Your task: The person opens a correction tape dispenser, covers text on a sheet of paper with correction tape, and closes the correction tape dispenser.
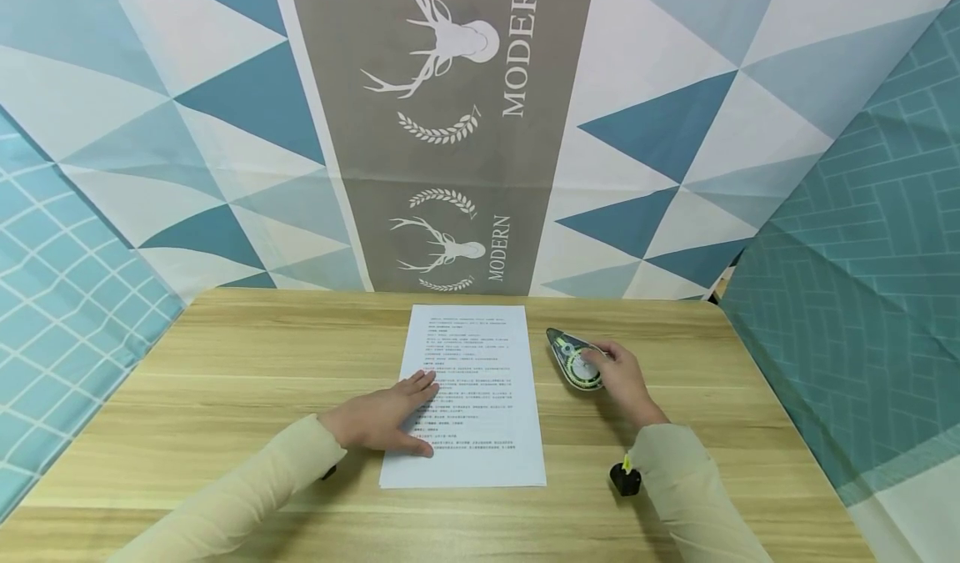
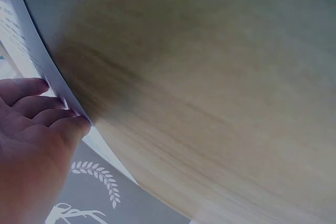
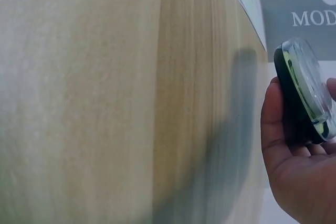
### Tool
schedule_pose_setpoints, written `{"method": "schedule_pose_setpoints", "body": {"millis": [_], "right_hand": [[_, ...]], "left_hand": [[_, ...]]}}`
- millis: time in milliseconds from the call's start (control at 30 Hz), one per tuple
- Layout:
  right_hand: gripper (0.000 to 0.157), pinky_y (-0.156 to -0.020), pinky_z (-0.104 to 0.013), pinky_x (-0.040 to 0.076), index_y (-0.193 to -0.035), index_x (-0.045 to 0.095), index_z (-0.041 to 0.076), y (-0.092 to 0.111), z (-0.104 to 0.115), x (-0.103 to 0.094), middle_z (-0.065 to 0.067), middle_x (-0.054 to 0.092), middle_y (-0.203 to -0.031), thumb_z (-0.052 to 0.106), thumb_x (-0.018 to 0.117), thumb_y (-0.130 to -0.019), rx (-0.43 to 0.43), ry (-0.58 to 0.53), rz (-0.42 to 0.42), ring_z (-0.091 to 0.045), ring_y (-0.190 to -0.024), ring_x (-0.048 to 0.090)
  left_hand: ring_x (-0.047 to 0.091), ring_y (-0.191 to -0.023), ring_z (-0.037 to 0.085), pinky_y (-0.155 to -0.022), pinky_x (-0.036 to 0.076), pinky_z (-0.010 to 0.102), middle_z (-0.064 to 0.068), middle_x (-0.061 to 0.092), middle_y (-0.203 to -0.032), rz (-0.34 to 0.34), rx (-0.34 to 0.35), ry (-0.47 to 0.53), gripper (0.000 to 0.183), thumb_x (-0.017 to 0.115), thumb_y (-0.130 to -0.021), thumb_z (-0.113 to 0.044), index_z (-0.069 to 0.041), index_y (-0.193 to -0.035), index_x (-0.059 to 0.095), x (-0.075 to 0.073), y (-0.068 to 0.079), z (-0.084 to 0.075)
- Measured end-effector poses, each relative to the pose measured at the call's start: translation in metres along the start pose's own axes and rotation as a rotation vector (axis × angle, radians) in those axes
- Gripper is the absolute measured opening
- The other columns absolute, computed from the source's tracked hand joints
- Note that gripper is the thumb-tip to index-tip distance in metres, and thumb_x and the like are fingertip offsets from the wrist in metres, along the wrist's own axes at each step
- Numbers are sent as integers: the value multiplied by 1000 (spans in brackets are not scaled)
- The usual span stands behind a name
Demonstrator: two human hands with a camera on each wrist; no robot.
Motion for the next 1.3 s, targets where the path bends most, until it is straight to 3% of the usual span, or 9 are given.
{"method": "schedule_pose_setpoints", "body": {"millis": [600,800,967,1300], "right_hand": [[62,-69,-19,46,-139,36,-1,-5,-15,-1,-18,44,-130,42,46,-95,165,-104,-50,-9,-93,47],[64,-72,-19,44,-141,33,-2,-5,-15,-3,-20,40,-135,43,44,-96,173,-103,-48,-14,-102,47],[64,-71,-19,45,-140,33,-3,-4,-15,-3,-20,42,-132,43,44,-96,164,-87,-47,-13,-99,48],[62,-72,-18,43,-138,36,-7,-4,-16,-5,-24,44,-131,39,41,-97,155,3,-70,-20,-104,48]], "left_hand": [[16,-145,30,-117,22,41,16,19,-155,-5,12,16,97,63,-77,-62,0,-145,31,2,-1,1],[16,-145,30,-117,21,41,16,19,-155,-2,10,16,97,63,-77,-62,0,-145,31,1,-1,0],[15,-145,30,-117,21,41,16,19,-155,1,11,22,97,63,-77,-62,0,-145,30,-1,0,-1],[16,-145,30,-117,22,41,16,20,-155,-5,6,22,97,64,-77,-61,0,-144,31,-2,1,-2]]}}
Point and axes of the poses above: each hand's wrist, its own y-axis away from the middle knuckle, its own x-axis out of the palm, z = x × y, the point moved 2 cm from there along -y, towards the middle knuckle
